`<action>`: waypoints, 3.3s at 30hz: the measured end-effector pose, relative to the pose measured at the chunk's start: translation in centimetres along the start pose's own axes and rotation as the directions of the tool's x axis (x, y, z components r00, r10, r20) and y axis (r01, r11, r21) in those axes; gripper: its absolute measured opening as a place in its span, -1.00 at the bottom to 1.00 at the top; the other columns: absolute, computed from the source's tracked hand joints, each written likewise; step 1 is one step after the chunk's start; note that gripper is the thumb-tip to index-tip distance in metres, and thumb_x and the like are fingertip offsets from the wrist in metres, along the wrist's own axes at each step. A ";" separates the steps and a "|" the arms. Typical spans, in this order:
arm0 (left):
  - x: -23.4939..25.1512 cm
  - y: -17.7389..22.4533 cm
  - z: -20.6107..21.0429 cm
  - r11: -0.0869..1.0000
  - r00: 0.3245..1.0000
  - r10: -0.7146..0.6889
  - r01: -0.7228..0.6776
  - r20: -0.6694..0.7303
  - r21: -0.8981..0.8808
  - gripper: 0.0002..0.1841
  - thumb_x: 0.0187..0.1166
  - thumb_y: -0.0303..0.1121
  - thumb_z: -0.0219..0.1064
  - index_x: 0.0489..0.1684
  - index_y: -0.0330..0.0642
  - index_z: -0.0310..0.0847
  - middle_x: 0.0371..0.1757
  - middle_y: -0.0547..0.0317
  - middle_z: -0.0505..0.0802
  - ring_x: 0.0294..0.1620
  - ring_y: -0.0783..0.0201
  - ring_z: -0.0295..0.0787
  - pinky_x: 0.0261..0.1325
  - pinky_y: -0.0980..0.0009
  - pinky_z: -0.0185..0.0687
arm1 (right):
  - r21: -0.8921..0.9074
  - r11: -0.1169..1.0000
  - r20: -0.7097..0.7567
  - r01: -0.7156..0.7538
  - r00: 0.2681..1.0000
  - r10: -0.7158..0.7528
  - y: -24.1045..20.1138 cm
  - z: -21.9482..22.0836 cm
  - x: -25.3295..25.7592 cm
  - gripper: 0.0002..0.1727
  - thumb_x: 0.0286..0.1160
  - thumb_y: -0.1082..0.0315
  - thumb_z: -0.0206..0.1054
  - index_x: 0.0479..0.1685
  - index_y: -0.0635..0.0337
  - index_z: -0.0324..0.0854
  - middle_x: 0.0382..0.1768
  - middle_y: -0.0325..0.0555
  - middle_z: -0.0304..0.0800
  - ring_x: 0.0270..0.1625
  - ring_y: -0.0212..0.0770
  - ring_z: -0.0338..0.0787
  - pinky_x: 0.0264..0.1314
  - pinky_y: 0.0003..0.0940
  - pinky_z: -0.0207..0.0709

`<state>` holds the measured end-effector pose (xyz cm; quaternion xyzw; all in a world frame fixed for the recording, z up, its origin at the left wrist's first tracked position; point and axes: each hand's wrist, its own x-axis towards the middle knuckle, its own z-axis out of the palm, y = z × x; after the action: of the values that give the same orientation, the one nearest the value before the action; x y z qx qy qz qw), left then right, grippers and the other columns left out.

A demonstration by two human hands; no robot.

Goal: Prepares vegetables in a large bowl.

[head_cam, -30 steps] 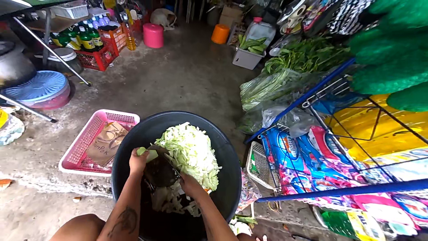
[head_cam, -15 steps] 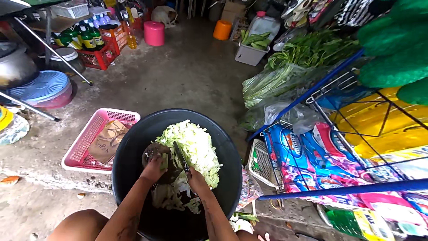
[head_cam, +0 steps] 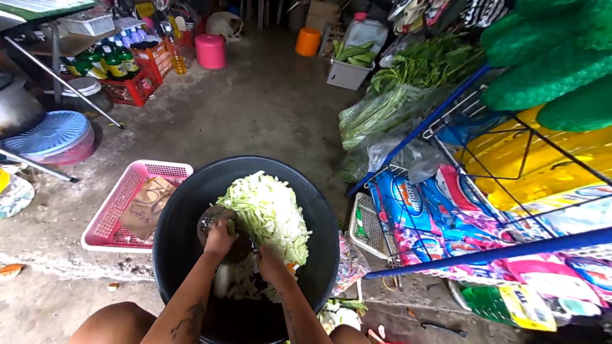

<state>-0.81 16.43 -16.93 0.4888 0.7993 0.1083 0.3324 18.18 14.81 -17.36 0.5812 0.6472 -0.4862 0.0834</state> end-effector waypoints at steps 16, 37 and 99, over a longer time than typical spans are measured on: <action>0.9 -3.2 0.0 0.927 0.980 -0.197 0.174 -0.038 -0.332 -0.42 0.73 -0.24 0.29 0.70 -0.24 0.29 0.45 -0.30 0.71 0.51 -0.22 0.64 0.56 -0.17 0.48 | -0.010 1.000 0.014 0.008 1.000 -0.008 -0.7 0.7 1.2 -0.45 0.93 0.11 -0.08 0.81 0.02 0.17 0.28 0.27 0.71 0.06 0.19 0.85 0.15 0.15 0.68; 1.8 -1.5 -1.0 0.989 0.999 -0.028 0.024 -0.022 -0.146 -0.55 0.59 -0.41 0.35 0.48 -0.24 0.55 0.49 -0.30 0.66 0.52 -0.21 0.61 0.55 -0.16 0.51 | -0.086 0.996 -0.059 0.013 0.998 -0.019 -2.7 2.0 0.6 -0.49 0.90 0.17 -0.02 0.73 0.13 0.24 0.26 0.26 0.76 0.25 0.19 0.84 0.32 0.17 0.66; 2.4 -2.9 0.6 0.982 0.985 0.098 -0.120 -0.142 -0.148 -0.70 0.70 -0.41 0.28 0.32 -0.23 0.71 0.49 -0.15 0.70 0.57 -0.06 0.60 0.65 0.01 0.44 | -0.071 0.995 -0.019 0.071 0.997 -0.072 -2.7 1.1 4.3 -0.46 0.91 0.21 -0.03 0.80 0.11 0.14 0.20 0.30 0.74 0.05 0.20 0.86 0.16 0.18 0.70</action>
<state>-3.20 16.97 -19.83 0.4960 0.7808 0.2213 0.3087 14.07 17.28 -19.35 0.5594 0.6851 -0.4597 0.0794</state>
